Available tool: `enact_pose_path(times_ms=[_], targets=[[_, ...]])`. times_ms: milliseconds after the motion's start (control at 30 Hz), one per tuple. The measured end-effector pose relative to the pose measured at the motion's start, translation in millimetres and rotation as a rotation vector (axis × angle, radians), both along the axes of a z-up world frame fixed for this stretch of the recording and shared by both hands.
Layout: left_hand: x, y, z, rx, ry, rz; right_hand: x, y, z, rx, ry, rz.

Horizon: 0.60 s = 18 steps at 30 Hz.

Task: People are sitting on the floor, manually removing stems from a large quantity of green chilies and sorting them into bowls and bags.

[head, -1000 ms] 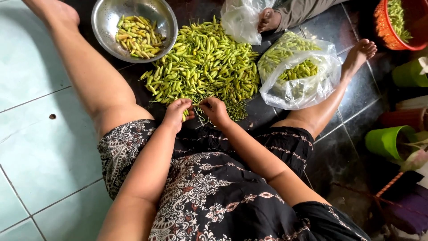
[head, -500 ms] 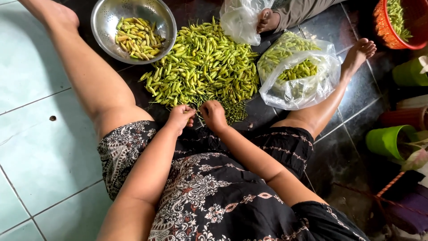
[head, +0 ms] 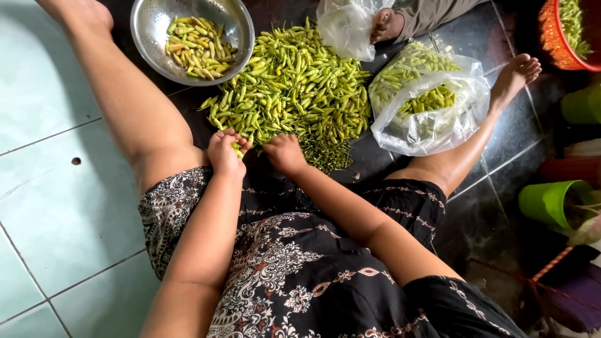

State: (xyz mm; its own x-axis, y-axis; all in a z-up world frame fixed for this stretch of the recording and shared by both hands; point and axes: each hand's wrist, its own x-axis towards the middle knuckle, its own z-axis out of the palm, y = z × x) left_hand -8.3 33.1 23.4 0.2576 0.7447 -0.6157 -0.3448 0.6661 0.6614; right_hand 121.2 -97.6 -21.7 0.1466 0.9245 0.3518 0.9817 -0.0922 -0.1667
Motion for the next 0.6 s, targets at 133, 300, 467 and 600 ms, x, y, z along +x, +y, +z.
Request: enact_pose_path(times_ms=[133, 300, 467, 600], targets=[[0.3, -5.4, -0.1, -0.027, 0.027, -0.018, -14.8, 10.2, -10.4, 0.071, -0.148, 0.000], [-0.7, -15.7, 13.1, -0.001, 0.124, -0.287, -10.3, 3.9, -1.2, 0.004, 0.048, -0.082], [1.8, -21.1, -25.9, 0.040, 0.259, -0.551, -10.6, -24.0, 52.2, 0.107, 0.464, -0.094], [4.0, -32.1, -24.5, 0.035, 0.261, -0.825, -11.7, -45.0, 74.8, 0.224, 0.495, -0.078]])
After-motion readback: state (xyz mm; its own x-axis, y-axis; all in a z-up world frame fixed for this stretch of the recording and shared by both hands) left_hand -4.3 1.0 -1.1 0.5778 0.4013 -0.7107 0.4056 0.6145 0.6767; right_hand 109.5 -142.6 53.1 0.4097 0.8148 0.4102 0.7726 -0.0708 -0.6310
